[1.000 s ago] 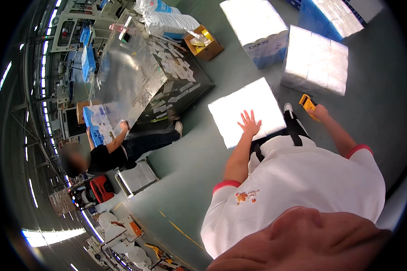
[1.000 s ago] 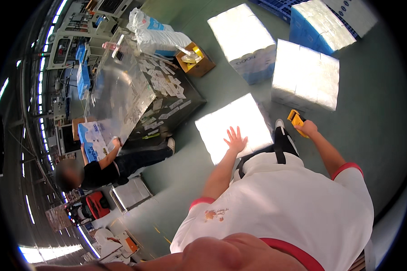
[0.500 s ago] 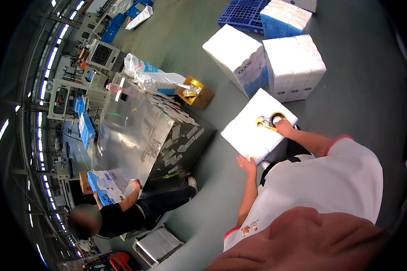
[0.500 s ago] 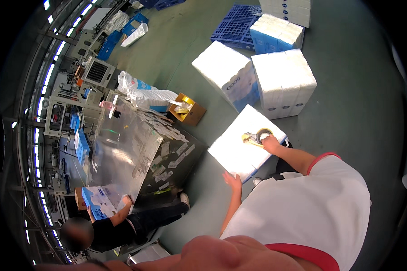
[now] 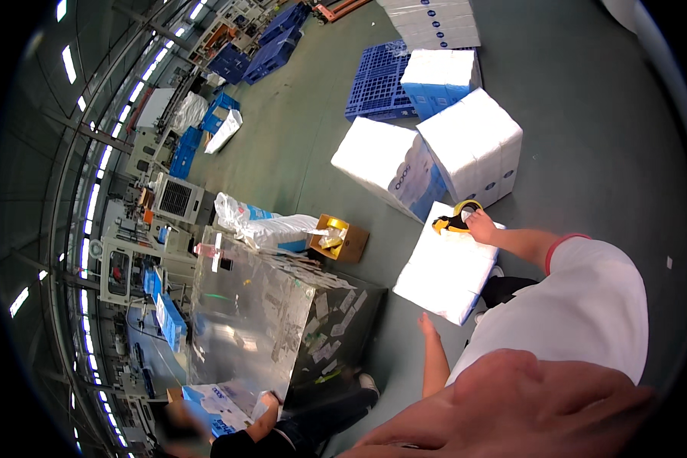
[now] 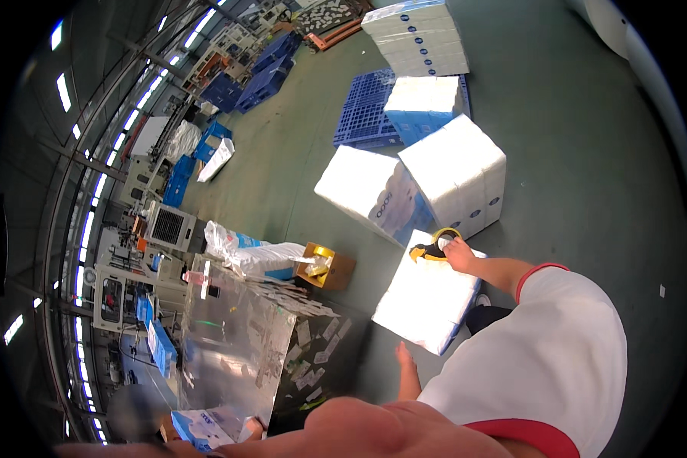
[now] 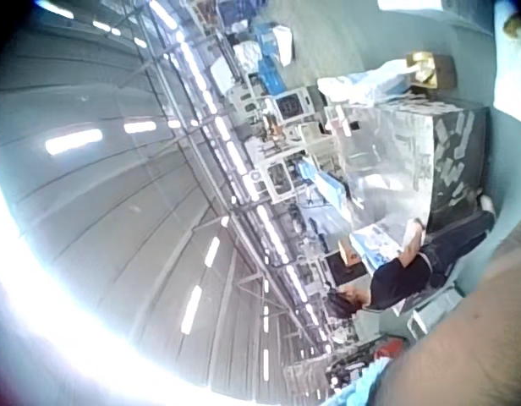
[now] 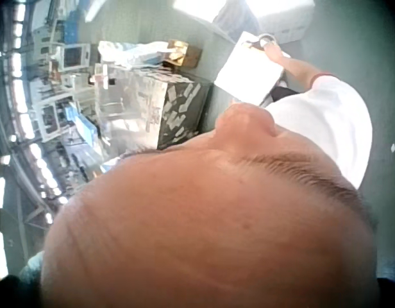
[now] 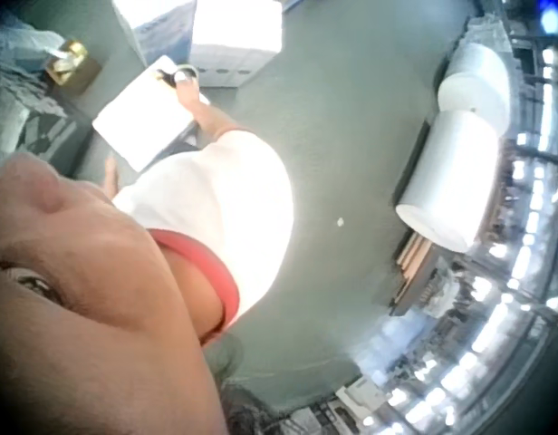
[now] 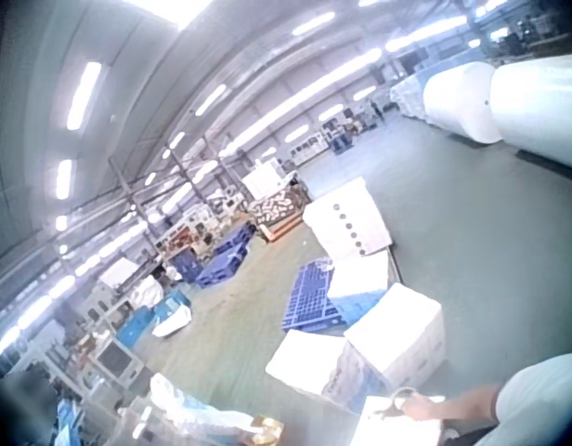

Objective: The person places packs of tissues into a large plastic bag and uses a tape dispenser to seal the bag.

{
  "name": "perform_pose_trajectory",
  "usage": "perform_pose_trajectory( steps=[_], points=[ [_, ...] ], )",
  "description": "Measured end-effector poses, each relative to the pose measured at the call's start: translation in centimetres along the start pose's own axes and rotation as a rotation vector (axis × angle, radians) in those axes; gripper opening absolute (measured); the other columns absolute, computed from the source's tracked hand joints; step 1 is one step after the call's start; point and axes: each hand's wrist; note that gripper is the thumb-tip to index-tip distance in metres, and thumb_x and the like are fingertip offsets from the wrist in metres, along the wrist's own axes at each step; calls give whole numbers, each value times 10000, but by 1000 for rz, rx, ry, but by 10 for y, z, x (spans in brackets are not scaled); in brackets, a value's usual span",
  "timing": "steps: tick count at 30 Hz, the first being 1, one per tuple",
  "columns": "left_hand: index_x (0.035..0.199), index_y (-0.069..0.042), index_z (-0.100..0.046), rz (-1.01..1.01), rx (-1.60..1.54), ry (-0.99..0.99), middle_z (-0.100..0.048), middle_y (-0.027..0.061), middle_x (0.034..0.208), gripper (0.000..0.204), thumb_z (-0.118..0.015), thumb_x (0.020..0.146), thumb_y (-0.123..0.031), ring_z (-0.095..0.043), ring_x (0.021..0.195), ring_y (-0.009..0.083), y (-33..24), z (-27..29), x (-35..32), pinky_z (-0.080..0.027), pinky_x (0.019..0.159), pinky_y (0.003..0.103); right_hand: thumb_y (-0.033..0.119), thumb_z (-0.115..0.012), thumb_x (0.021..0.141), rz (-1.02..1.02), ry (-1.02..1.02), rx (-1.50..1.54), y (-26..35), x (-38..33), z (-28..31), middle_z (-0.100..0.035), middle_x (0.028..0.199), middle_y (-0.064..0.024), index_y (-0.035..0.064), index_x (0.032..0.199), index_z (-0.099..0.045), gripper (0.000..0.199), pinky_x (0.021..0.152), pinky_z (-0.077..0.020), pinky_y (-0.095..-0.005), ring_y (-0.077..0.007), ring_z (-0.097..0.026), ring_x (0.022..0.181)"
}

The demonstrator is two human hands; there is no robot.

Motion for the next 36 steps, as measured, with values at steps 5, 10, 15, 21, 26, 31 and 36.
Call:
perform_pose_trajectory(
  steps=[5, 10, 15, 21, 26, 31, 36],
  points=[
    [1320, 55, -302, 107, -66, 121, -431, 196, 1291, 584, -455, 900, -321, -465, 1144, 309, -39, -17, 57, -390, 944, 430, 349, -624, 777, -472, 188, 183, -37, 29, -13, -626, 897, -126, 23, 965, -577, 380, 874, -348, -374, -241, -573, 932],
    [1275, 69, -396, 173, -32, -16, -474, 177, 1258, 608, -492, 867, -372, -495, 1117, 323, -60, -63, 70, -408, 949, 450, 512, -698, 664, -481, 471, 311, -59, 23, -21, -644, 877, -142, 22, 962, -579, 585, 816, -407, -388, -272, -618, 867],
    [1143, 103, -514, 67, 62, -276, -553, 191, 1136, 574, -609, 756, -311, -587, 934, 307, -85, -107, 71, -494, 820, 410, 435, -748, 630, -478, 446, 335, -74, 4, -23, -646, 819, -133, 20, 944, -579, 546, 761, -447, -375, -285, -623, 792],
    [1194, 70, -452, -142, 370, -75, -476, 181, 1226, 610, -613, 737, -300, -499, 1064, 282, -144, -172, 142, -402, 921, 388, 372, -748, 642, -860, 300, 436, -59, -43, -24, -634, 771, -163, 15, 908, -553, 486, 714, -444, -396, -321, -614, 745],
    [1353, 5, -311, -410, 665, 175, -387, 229, 1347, 840, -626, 699, -420, -357, 1251, 358, -190, -243, 181, -273, 1037, 398, 318, -738, 663, -1174, 183, 574, -4, -91, -56, -625, 879, -217, -40, 990, -511, 536, 722, -479, -438, -386, -602, 830],
    [1417, -42, -129, -539, 830, 545, -394, 279, 1313, 998, -677, 657, -386, -402, 1209, 391, -233, -329, 157, -316, 1012, 400, 192, -755, 674, -1256, -49, 992, -9, -120, -92, -624, 934, -164, -49, 1007, -525, 471, 755, -471, -375, -285, -611, 851],
    [1365, 10, -243, -908, 785, 322, -357, 215, 1353, 743, -585, 800, -331, -318, 1270, 344, -210, -310, 156, -277, 1048, 399, 177, -726, 749, -1237, -200, 912, -5, -92, -65, -619, 971, -181, -82, 1034, -509, 442, 717, -483, -354, -260, -611, 817]
  ],
)
Point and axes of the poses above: each hand's wrist, its own x-axis towards the middle knuckle, its own z-axis out of the back of the hand, y = z × x
